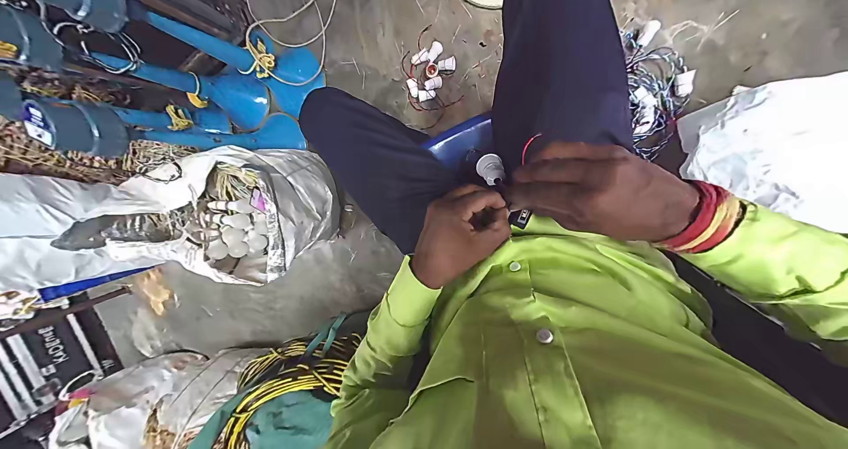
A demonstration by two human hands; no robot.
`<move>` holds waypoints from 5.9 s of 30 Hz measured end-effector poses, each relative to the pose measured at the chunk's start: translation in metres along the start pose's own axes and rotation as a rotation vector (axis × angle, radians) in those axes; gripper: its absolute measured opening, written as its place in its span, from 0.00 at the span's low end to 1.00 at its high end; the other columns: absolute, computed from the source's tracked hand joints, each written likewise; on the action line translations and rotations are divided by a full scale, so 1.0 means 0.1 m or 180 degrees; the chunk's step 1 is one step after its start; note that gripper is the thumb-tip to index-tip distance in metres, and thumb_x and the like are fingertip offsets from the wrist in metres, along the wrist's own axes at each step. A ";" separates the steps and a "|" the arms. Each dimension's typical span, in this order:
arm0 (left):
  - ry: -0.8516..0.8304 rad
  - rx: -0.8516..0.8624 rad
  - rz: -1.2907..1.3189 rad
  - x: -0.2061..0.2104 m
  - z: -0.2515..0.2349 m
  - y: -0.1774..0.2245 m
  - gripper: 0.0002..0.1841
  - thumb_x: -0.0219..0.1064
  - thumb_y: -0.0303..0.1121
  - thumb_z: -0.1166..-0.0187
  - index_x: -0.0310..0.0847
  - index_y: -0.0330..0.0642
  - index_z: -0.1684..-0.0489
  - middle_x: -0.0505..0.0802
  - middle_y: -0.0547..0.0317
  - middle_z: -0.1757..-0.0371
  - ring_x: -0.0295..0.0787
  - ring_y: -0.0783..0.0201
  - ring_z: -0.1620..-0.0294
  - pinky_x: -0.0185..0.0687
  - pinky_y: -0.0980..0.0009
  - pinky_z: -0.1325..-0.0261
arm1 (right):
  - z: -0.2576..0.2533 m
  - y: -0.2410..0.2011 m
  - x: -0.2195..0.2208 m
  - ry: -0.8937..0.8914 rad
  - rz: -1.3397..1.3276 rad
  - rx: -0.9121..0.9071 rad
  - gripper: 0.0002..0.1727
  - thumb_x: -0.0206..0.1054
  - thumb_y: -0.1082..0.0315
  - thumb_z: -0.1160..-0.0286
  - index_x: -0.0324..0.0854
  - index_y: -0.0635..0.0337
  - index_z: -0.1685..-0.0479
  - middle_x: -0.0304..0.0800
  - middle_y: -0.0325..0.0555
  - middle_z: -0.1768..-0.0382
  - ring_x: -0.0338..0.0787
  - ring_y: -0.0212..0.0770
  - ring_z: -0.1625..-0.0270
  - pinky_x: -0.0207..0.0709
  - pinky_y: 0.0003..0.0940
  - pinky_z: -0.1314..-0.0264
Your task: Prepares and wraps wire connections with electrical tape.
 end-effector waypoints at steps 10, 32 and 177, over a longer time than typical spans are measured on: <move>-0.0450 -0.1436 0.3946 0.24 0.08 -0.42 0.07 0.67 0.35 0.20 0.92 0.48 0.64 0.86 0.71 0.74 0.75 0.81 0.79 0.72 0.85 0.74 | -0.07 0.11 0.02 0.0147 -0.0291 -0.0021 0.16 0.58 0.76 0.18 0.94 0.60 0.50 0.95 0.51 0.50 0.90 0.50 0.44 0.81 0.39 0.36; 0.0653 -0.0011 0.0807 0.07 0.09 -0.09 0.06 0.68 0.23 0.24 0.89 0.28 0.59 0.93 0.51 0.61 0.91 0.67 0.64 0.92 0.69 0.59 | 0.01 0.01 0.06 0.0238 0.0350 0.0030 0.15 0.56 0.75 0.16 0.91 0.64 0.48 0.95 0.56 0.49 0.90 0.58 0.43 0.79 0.49 0.33; -0.0356 -0.0340 0.2716 -0.14 0.16 -0.23 0.16 0.65 0.21 0.19 0.83 0.25 0.36 0.94 0.57 0.47 0.89 0.73 0.48 0.86 0.73 0.39 | -0.92 1.42 0.90 -0.2676 0.0639 0.1393 0.07 0.70 0.68 0.26 0.87 0.64 0.63 0.89 0.63 0.67 0.91 0.69 0.58 0.79 0.71 0.58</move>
Point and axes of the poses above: each hand's wrist, its own z-axis away from the middle knuckle, its own x-axis out of the palm, y = z × x, the point moved 5 cm from there along -z, towards the middle knuckle
